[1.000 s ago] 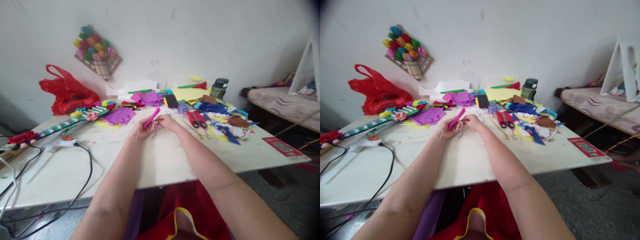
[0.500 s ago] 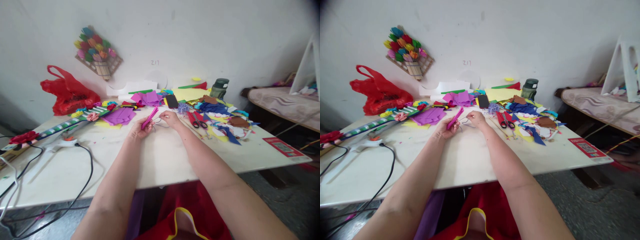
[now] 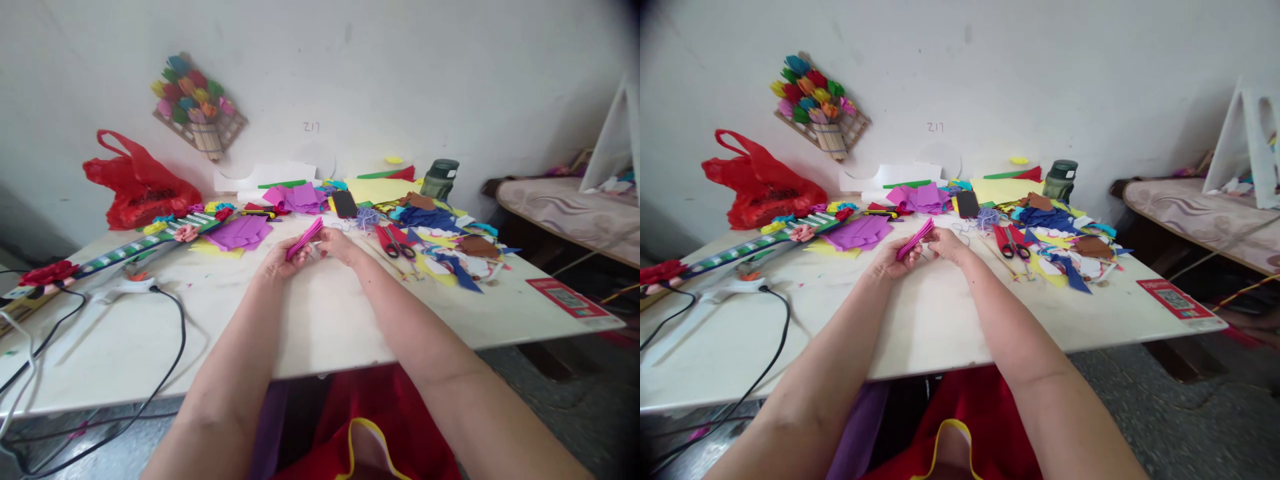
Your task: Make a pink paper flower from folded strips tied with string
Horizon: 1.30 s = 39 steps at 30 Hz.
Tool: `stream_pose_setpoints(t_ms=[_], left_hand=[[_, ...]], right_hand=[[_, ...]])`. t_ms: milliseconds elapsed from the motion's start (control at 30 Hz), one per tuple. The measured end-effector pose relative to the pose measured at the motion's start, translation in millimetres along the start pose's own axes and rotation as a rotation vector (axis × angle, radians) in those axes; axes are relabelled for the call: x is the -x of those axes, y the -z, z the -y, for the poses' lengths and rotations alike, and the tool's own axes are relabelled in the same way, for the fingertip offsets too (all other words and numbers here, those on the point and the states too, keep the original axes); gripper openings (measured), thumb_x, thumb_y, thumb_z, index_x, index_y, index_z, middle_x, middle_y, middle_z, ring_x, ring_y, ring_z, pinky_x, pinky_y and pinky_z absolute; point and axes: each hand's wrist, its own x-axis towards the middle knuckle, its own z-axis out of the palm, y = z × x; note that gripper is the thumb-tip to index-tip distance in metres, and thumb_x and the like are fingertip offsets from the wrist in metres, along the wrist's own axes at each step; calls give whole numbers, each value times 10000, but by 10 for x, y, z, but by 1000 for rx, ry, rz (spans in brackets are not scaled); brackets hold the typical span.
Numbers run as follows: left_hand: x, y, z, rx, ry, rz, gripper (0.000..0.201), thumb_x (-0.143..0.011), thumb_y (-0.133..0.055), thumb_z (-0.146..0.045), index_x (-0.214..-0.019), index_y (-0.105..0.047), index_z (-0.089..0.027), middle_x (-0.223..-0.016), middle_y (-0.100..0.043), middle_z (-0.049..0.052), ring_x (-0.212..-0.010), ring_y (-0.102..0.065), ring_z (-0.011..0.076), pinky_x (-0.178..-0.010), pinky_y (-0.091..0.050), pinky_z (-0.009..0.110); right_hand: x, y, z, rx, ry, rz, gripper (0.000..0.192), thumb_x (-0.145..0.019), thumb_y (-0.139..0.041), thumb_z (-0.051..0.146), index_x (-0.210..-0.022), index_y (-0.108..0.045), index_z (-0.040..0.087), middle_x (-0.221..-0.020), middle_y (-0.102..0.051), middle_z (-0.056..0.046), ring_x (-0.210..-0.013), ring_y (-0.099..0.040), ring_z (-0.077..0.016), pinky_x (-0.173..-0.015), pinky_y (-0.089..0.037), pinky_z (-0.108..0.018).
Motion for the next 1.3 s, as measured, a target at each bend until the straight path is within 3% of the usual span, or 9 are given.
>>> stream_pose_setpoints(t_ms=[100,267,600,833,1100,1300], left_hand=[[-10,9,8,-4,4,11,207,-814,-447,-160,-872,-608,-43,-597,-633,108,-437,-568,104,-416,-483,164],[11,-34,6,6,28,-25,210,-822,-444,-168,-804,-603,-33,-582,-635,122,-436,-576,113,-414,-486,167],[17,-77,-24,-35,27,-88,194,-845,-442,-185,-879,-576,-50,-613,-653,107,-414,-579,107,-422,-499,171],[17,-87,-21,-62,-7,-118,192,-835,-479,-219,-867,-577,-57,-622,-651,104,-425,-585,110,-429,-500,171],[15,-102,-11,-150,-26,-119,185,-814,-491,-211,-834,-604,-66,-564,-600,63,-431,-553,96,-415,-469,172],[11,-95,-12,-208,-7,-145,152,-785,-524,-210,-747,-596,-81,-511,-533,24,-351,-436,48,-334,-353,140]], right_hand=[[-1,-65,-26,5,-44,32,249,-640,-545,145,-868,-640,117,-785,-659,-36,-589,-523,-80,-480,-380,-176],[-25,-19,-75,102,-87,8,94,-649,-600,185,-660,-646,104,-578,-602,2,-544,-495,-66,-548,-373,-186],[57,51,70,96,-139,28,133,-692,-566,246,-650,-581,121,-481,-517,30,-397,-412,-56,-424,-265,-202],[84,101,131,93,-8,-37,208,-619,-610,318,-634,-591,111,-436,-365,82,-433,-272,-41,-457,-211,-216],[97,125,184,97,87,-72,214,-587,-643,322,-599,-585,117,-510,-440,48,-521,-367,-64,-523,-297,-223],[52,152,147,160,176,-90,175,-602,-648,285,-607,-627,112,-598,-573,0,-585,-473,-91,-598,-377,-238]])
